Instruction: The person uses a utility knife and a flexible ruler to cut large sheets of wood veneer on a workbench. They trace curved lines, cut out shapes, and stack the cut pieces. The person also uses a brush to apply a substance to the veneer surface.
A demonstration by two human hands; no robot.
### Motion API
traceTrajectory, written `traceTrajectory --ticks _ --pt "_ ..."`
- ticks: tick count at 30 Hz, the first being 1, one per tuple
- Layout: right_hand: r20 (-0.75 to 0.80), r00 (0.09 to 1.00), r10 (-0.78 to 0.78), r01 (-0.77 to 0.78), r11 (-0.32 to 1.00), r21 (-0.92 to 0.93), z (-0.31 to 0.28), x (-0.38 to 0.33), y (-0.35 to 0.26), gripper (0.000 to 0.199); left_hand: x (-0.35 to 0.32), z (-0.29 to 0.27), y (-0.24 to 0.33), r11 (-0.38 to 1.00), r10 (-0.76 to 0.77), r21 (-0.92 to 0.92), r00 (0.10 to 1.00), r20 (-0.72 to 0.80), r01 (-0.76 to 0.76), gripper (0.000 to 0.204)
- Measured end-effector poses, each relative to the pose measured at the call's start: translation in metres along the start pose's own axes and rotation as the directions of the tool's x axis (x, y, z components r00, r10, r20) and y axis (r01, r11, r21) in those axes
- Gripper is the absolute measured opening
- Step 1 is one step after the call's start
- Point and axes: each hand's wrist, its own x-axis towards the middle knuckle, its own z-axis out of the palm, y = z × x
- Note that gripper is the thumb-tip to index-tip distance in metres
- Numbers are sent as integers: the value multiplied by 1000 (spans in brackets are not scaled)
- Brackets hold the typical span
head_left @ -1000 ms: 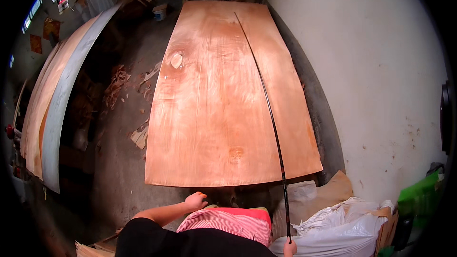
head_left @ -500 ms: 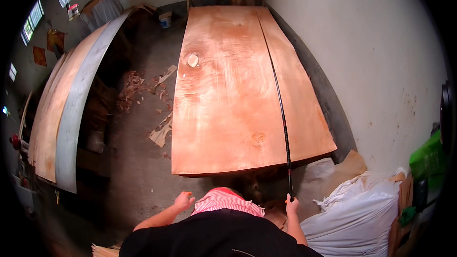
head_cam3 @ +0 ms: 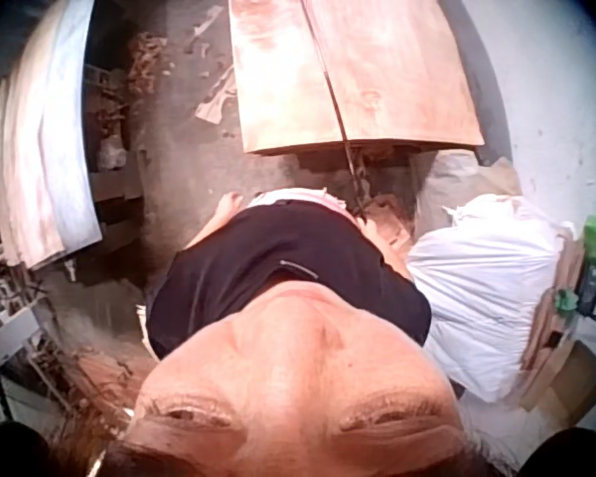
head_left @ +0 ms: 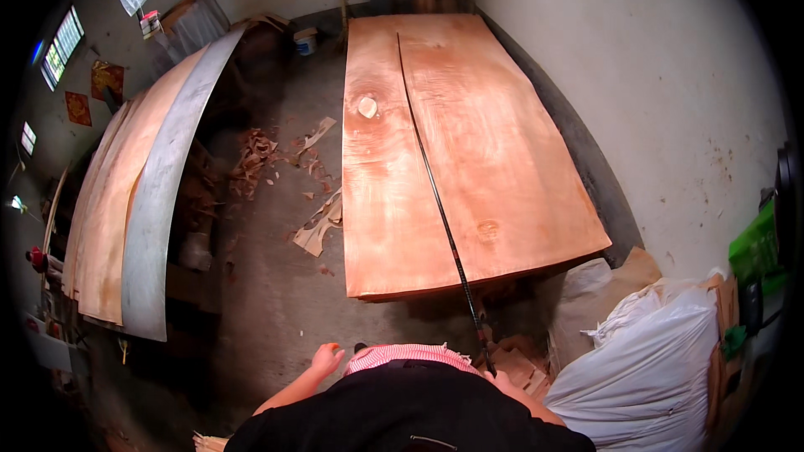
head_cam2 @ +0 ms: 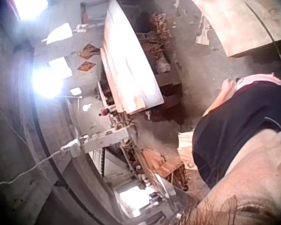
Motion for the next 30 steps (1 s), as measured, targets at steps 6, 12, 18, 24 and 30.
traceTrajectory --ticks 6,12,18,24,30 --pt "-93 995 34 -44 993 -109 51 49 -18 45 -5 -61 -16 1000 -7 5 999 -34 8 42" --pt "-154 981 117 -152 959 -241 68 60 -69 39 -12 -81 -88 986 -118 120 993 -28 120 43" --pt "-287 942 175 -247 939 -237 100 57 -72 42 -10 -91 -88 991 -92 101 996 -7 92 43" --pt "-359 928 98 -133 988 -75 103 60 -44 43 7 -63 -72 999 -20 36 1000 9 20 43" --pt "-458 886 71 -108 993 -55 81 44 -10 46 9 -27 -97 988 -37 -149 997 73 47 40"
